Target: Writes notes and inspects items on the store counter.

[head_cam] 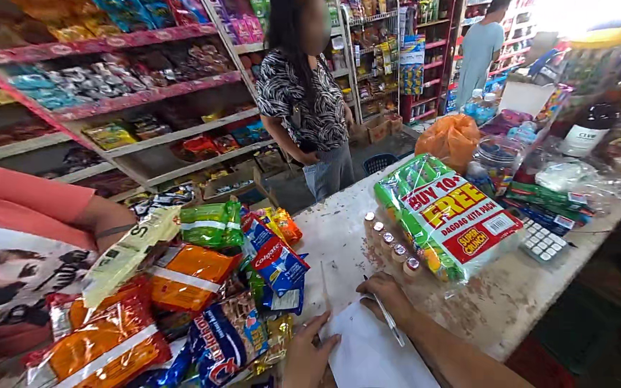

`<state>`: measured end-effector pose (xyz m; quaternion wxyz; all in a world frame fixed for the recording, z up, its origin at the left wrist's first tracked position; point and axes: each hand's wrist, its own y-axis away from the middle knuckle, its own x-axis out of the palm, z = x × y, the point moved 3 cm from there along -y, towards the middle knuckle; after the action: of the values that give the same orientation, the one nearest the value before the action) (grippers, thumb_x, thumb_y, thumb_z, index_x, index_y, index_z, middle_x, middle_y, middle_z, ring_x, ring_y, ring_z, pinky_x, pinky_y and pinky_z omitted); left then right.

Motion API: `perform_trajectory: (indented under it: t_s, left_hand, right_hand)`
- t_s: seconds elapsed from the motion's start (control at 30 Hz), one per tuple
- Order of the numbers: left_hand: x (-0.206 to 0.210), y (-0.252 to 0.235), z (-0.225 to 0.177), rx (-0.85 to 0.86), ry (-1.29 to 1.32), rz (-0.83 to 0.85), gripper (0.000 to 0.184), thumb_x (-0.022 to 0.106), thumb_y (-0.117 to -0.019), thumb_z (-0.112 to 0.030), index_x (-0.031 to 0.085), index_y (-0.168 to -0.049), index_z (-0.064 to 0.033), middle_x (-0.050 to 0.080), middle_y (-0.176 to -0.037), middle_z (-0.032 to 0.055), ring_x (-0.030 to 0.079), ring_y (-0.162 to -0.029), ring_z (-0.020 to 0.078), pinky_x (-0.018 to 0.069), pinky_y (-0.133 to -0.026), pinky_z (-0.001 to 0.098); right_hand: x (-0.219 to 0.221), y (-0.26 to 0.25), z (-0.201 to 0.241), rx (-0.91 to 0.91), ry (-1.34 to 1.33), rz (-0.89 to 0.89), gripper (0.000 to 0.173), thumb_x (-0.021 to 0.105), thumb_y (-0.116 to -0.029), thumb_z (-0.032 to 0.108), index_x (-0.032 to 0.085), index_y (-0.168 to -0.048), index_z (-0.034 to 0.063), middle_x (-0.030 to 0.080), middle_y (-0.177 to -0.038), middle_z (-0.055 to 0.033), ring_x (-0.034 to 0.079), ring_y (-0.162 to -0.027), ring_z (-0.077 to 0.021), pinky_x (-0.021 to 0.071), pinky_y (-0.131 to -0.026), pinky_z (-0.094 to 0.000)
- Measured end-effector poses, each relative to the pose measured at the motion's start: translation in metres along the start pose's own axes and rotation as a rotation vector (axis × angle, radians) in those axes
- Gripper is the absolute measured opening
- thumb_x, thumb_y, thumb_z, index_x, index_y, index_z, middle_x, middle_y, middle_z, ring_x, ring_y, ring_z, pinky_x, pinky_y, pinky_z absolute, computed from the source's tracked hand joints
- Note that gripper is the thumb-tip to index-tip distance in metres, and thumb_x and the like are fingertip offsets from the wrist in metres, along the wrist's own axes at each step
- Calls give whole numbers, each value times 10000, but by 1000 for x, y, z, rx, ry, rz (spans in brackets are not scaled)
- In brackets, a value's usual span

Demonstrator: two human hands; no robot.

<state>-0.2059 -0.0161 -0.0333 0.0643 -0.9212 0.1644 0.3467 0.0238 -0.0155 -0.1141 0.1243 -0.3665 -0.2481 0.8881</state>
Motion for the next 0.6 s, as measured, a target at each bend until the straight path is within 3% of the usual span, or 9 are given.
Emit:
perform_trajectory:
  t_s: [0.1,0.17,0.2,0.3,0.4,0.47,0.53,0.6]
  left_hand:
    - [-4,-8,6,4,-36,38,491,822,-815,-45,700,-1290,-45,717,-1199,171,716,-887,260,590,-793,451]
    - [-8,-8,5,-16,-35,98,489,780,-864,-42,665,-1339,-54,694,-1243,180,716,-947,281,589,-842,470]
    - [-11,-6,1,-46,-25,130,494,754,-889,-33,639,-1369,-58,677,-1282,180,713,-1010,286,584,-893,470]
    - [-17,-10,-10,-100,17,134,498,723,-904,4,618,-1386,-55,659,-1303,182,703,-1024,279,576,-906,451]
    - [-22,-9,-16,-105,11,133,517,728,-896,11,610,-1395,-53,651,-1285,197,691,-1031,293,568,-911,465]
    - [-26,-11,-25,-88,-41,169,511,727,-912,-24,600,-1407,-50,636,-1326,219,662,-1144,349,527,-993,528]
    - [-29,-11,-32,-100,-78,211,493,707,-940,-71,587,-1416,-32,613,-1341,253,621,-1189,400,475,-1034,562]
    - [-27,-13,-28,-140,-96,226,463,696,-953,-100,599,-1399,-25,613,-1318,262,633,-1144,391,490,-1016,534]
  right_hand:
    - [-19,-14,9,84,-59,-69,199,671,-971,231,745,-1131,139,747,-1051,5,689,-1042,-124,551,-979,-344]
    - [-43,-22,19,106,-262,-149,301,579,-1020,175,684,-1242,1,720,-1184,-101,682,-1123,-170,548,-1019,-347]
    - [-52,-22,23,57,-388,-216,317,540,-1039,187,670,-1234,-28,713,-1191,-137,682,-1123,-211,556,-1009,-384]
    - [-86,-22,38,-60,-551,-330,298,459,-1092,242,680,-1173,59,744,-1096,-117,724,-1039,-262,602,-939,-446]
    - [-121,-9,31,-43,-407,-371,302,419,-1091,187,684,-1139,50,749,-1086,-85,715,-1065,-246,587,-968,-444]
    - [-146,-1,24,-23,-341,-429,317,437,-1092,253,695,-1090,70,754,-1058,-53,704,-1067,-220,551,-997,-449]
    - [-168,10,6,-7,-327,-451,346,434,-1094,363,651,-1177,106,750,-1092,-47,704,-1082,-246,542,-1016,-485]
    - [-185,19,-26,41,-339,-473,465,387,-1092,457,559,-1303,80,741,-1120,-91,709,-1066,-299,566,-971,-509]
